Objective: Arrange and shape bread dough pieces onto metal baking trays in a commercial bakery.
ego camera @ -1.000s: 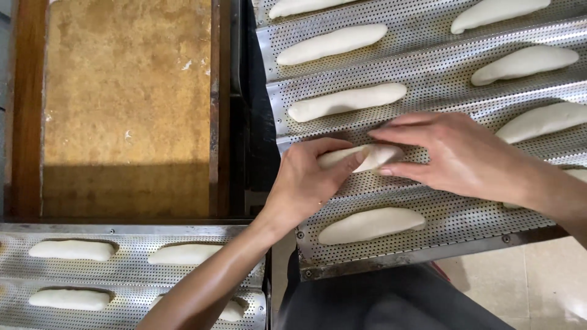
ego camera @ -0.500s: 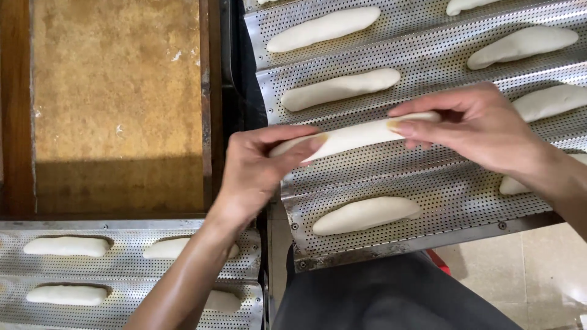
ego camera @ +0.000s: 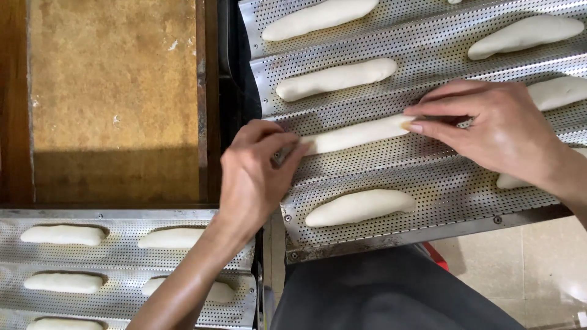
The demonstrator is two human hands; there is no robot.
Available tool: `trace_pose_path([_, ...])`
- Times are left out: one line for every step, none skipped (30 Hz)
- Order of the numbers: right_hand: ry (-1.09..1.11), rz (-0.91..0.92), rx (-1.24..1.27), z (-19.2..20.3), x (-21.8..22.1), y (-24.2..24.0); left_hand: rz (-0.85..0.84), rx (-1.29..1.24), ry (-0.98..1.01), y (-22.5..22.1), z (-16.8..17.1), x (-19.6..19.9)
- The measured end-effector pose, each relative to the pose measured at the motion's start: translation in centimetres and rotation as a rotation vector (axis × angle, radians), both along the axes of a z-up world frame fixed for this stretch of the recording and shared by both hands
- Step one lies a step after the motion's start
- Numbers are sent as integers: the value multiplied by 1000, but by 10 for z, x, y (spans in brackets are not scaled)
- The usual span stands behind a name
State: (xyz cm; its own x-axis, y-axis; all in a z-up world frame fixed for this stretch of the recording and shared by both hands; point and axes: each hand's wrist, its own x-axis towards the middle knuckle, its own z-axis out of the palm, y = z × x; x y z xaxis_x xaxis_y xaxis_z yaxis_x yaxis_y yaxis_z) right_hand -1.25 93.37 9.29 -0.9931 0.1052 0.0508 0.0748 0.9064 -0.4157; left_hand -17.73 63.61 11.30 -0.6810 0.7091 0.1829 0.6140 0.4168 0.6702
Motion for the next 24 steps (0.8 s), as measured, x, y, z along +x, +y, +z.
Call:
trace_pose_path([11, 20, 25, -4, 1, 2, -31, 43, 90, 0, -5, 3])
trace_pose_path([8, 20, 23, 7, 0, -4, -31, 41, 87, 1, -6, 2])
trace_pose_path([9, 10, 10, 17, 0, -11, -43, 33, 32, 0, -8, 3])
trace_pose_path([10, 0, -3, 27, -1, -18, -55, 26, -23, -2, -10, 3])
trace_pose_path([5, 3, -9, 34, 1, -27, -52, 20, -28, -4, 0, 5])
trace_pose_path([11, 35, -62, 41, 2, -35, -26, -9, -8, -7, 10, 7])
trace_pose_path([21, 68, -112, 49, 2, -43, 0, -37, 14, -9, 21, 8])
trace_pose_path([19, 72, -117, 48, 2, -58, 5, -42, 12, -14, 26, 15])
trace_pose_path([46, 184, -178, 47, 3, -73, -1, 12, -53, -20, 31, 21])
trace_pose_path([75, 295, -239, 47, 4, -88, -7, 65, -118, -25, 36, 28])
trace_pose_path([78, 293, -239, 37, 1, -103, -10, 64, -115, -29, 38, 36])
trace_pose_path([55, 401, -224, 28, -2, -118, -19, 73, -180, -32, 41, 45])
trace_pose_path([30, 507, -206, 19, -4, -131, -32, 83, -245, -34, 43, 52])
trace_pose_path([32, 502, -202, 23, -7, -134, -37, 85, -243, -34, 45, 58])
trace_pose_path([-65, 494, -227, 27, -9, -136, -13, 98, -210, -33, 47, 63])
trace_pose_path([-161, 484, -252, 30, -12, -138, 12, 110, -176, -33, 49, 67])
trace_pose_path([-161, 476, -247, 33, -7, -132, 4, 116, -176, -26, 52, 69])
trace_pose_path([-240, 423, -256, 36, -3, -126, -17, 69, -401, -19, 55, 71])
trace_pose_path([-321, 376, -263, 39, 1, -120, -35, 22, -625, -12, 59, 74])
trace_pose_path([-321, 371, -257, 39, 10, -111, -40, 27, -624, -5, 62, 73])
trace_pose_path([-180, 359, -303, 39, 18, -102, -37, -229, -705, 1, 66, 74])
trace_pose_path([-39, 345, -346, 38, 27, -93, -35, -488, -779, 7, 69, 74])
trace_pose_path([-41, 340, -345, 39, 32, -88, -40, -489, -779, 6, 64, 75])
trace_pose_path([-37, 297, -229, 40, 38, -83, -71, -348, -745, 5, 59, 76])
